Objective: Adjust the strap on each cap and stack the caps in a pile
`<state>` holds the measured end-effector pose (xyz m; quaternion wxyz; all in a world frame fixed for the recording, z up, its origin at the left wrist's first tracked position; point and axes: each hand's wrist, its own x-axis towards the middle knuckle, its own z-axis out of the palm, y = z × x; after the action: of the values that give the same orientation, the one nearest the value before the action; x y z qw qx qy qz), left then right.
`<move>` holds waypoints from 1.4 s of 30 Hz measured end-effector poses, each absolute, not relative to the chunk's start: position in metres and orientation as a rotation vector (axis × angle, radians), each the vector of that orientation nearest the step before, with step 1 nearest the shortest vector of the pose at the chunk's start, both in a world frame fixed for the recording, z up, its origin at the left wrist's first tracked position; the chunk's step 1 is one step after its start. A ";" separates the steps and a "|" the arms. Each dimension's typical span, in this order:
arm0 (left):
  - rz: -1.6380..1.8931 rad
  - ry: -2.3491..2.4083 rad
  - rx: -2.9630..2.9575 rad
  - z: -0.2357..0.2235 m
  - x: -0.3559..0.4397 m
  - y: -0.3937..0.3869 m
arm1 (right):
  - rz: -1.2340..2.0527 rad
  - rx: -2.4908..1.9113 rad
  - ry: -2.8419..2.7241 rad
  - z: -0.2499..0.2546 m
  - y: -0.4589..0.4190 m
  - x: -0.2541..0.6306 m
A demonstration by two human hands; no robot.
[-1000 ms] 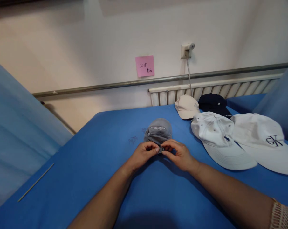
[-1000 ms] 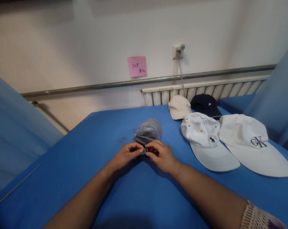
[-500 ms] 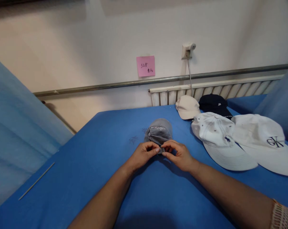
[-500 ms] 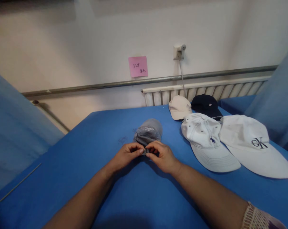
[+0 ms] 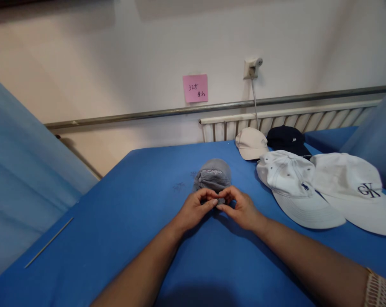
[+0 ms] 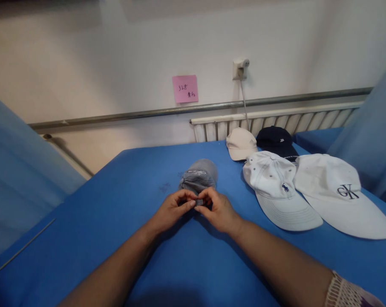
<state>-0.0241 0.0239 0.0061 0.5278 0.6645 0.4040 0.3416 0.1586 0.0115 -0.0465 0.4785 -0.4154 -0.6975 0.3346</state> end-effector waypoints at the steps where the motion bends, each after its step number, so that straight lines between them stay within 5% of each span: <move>1: 0.792 0.939 1.608 0.007 -0.024 0.023 | 0.816 -1.017 -1.696 -0.047 0.011 0.159; 29: 0.624 1.077 2.142 0.008 -0.031 0.024 | 0.808 -1.069 -1.631 -0.041 0.009 0.160; 42: 0.889 0.972 1.511 0.010 -0.034 0.030 | 0.947 -0.981 -1.504 -0.046 0.014 0.162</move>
<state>-0.0338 0.0296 0.0097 0.5384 0.6352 0.4088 0.3736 0.1616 0.0144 -0.0455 0.5278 -0.4104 -0.6294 0.3961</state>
